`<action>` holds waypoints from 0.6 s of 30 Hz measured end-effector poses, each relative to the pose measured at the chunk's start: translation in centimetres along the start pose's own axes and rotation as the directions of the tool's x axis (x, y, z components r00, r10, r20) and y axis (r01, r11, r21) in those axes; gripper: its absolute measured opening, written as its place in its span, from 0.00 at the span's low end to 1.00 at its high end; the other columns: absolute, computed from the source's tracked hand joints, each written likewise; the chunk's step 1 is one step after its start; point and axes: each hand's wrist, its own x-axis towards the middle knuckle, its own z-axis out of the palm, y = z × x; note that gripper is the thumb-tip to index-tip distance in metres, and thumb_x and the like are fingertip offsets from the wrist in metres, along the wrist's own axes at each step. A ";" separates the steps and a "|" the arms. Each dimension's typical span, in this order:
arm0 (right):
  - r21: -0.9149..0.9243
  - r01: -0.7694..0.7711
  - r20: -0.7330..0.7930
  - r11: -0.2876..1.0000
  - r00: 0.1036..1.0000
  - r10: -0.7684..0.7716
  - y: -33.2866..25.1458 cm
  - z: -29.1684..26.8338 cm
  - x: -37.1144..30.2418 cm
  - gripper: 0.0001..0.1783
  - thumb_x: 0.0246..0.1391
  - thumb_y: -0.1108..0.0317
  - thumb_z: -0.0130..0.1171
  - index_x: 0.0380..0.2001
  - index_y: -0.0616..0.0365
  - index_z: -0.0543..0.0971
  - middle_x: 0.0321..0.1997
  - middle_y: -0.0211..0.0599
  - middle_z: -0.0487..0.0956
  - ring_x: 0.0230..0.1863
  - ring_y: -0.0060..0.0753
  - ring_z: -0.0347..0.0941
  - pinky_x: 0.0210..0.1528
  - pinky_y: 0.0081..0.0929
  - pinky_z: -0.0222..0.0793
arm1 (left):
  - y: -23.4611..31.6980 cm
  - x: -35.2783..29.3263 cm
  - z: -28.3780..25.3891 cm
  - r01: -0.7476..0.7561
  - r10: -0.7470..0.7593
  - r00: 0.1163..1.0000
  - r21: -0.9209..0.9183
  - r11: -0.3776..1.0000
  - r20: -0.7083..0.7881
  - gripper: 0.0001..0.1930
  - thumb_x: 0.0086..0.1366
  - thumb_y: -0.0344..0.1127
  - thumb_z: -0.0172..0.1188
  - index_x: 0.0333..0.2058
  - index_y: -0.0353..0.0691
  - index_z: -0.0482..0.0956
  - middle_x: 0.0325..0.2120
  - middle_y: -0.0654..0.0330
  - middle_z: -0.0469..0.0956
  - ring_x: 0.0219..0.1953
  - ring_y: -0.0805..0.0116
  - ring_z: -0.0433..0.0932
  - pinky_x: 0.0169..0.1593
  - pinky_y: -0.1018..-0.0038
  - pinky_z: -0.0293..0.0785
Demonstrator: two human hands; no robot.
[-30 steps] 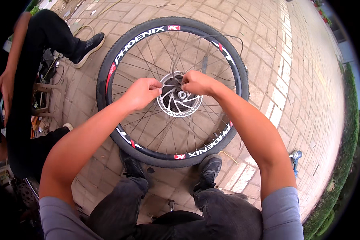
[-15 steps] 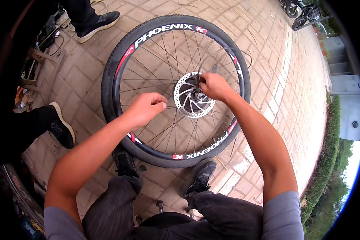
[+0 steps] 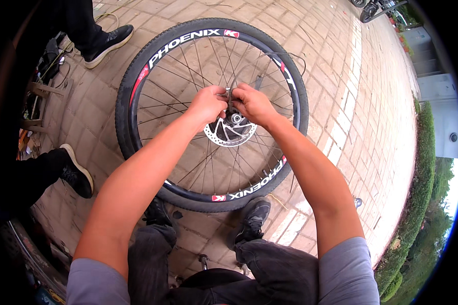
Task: The person sits on the ground and uses a small tool to adjust the hub and disc brake rotor of a bicycle wheel. They repeatedly tighten and loosen components at the center of the wheel while another person sits nearby.
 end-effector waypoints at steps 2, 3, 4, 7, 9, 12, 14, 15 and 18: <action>-0.013 0.013 -0.041 1.000 0.999 -0.013 0.0 0.3 -0.3 0.05 0.49 0.72 0.57 0.31 0.55 0.72 0.34 0.39 0.70 0.37 0.47 0.70 0.37 0.37 0.68 | -0.6 0.2 0.8 -0.010 0.010 0.999 0.005 1.000 -0.038 0.23 0.54 0.18 0.49 0.51 0.30 0.67 0.32 0.54 0.77 0.17 0.71 0.74 0.16 0.75 0.63; -0.016 0.028 -0.068 0.999 0.997 -0.029 -0.2 0.5 -0.1 0.05 0.49 0.71 0.57 0.30 0.53 0.72 0.34 0.38 0.70 0.36 0.48 0.71 0.35 0.38 0.68 | -1.3 0.1 0.7 -0.024 0.025 0.998 0.021 0.999 -0.057 0.22 0.53 0.18 0.50 0.49 0.29 0.68 0.30 0.54 0.78 0.17 0.70 0.75 0.17 0.73 0.65; -0.065 0.057 -0.095 0.996 0.994 -0.063 0.1 0.3 -0.4 0.04 0.48 0.70 0.57 0.29 0.52 0.72 0.34 0.38 0.69 0.35 0.48 0.71 0.33 0.39 0.68 | -0.9 0.7 0.6 -0.066 0.069 0.996 0.049 0.997 -0.065 0.20 0.53 0.18 0.50 0.48 0.28 0.69 0.27 0.54 0.78 0.16 0.69 0.76 0.18 0.72 0.67; -0.131 -0.023 -0.117 0.991 0.993 0.008 0.3 0.2 -1.1 0.04 0.48 0.67 0.57 0.29 0.48 0.73 0.34 0.36 0.70 0.34 0.47 0.72 0.32 0.40 0.69 | -0.4 0.9 1.2 -0.014 0.015 0.999 0.017 1.000 -0.045 0.21 0.52 0.17 0.49 0.48 0.31 0.67 0.24 0.55 0.76 0.15 0.69 0.75 0.16 0.72 0.67; -0.121 -0.015 -0.127 0.993 0.992 -0.001 0.3 0.3 -1.0 0.04 0.50 0.63 0.56 0.29 0.47 0.73 0.33 0.35 0.70 0.33 0.47 0.73 0.31 0.41 0.70 | -0.6 1.0 0.9 -0.066 0.070 0.997 0.125 0.990 -0.032 0.20 0.53 0.18 0.50 0.47 0.33 0.67 0.25 0.54 0.76 0.15 0.70 0.75 0.14 0.74 0.66; -0.082 -0.081 -0.139 0.993 0.988 0.069 -0.7 1.2 -0.4 0.06 0.50 0.61 0.55 0.31 0.48 0.73 0.34 0.36 0.71 0.35 0.47 0.74 0.32 0.42 0.70 | -1.0 0.9 0.0 -0.065 0.074 0.995 0.130 0.989 -0.068 0.19 0.56 0.19 0.53 0.48 0.31 0.66 0.26 0.54 0.76 0.16 0.71 0.74 0.16 0.76 0.69; -0.053 -0.118 -0.182 0.992 0.977 0.107 -0.7 0.4 -0.3 0.06 0.49 0.63 0.56 0.31 0.51 0.74 0.34 0.37 0.72 0.35 0.47 0.73 0.33 0.41 0.70 | -0.6 0.6 0.1 -0.084 0.100 0.992 0.212 0.974 -0.070 0.19 0.57 0.19 0.54 0.49 0.30 0.66 0.26 0.54 0.76 0.17 0.72 0.74 0.17 0.77 0.71; -0.035 -0.138 -0.186 0.990 0.974 0.129 -0.7 0.3 -0.4 0.07 0.48 0.64 0.56 0.30 0.52 0.74 0.34 0.37 0.72 0.35 0.48 0.73 0.33 0.41 0.70 | -0.6 0.6 0.6 -0.091 0.102 0.993 0.168 0.982 -0.058 0.19 0.56 0.19 0.55 0.48 0.31 0.67 0.25 0.55 0.75 0.17 0.73 0.74 0.18 0.77 0.72; 0.005 -0.149 -0.202 0.989 0.968 0.147 -0.9 0.0 -0.1 0.08 0.48 0.64 0.56 0.31 0.54 0.75 0.34 0.39 0.73 0.36 0.49 0.73 0.36 0.42 0.70 | -0.5 0.6 1.0 -0.079 0.089 0.992 0.110 0.991 -0.092 0.19 0.55 0.20 0.56 0.48 0.31 0.68 0.26 0.56 0.75 0.17 0.73 0.73 0.18 0.77 0.70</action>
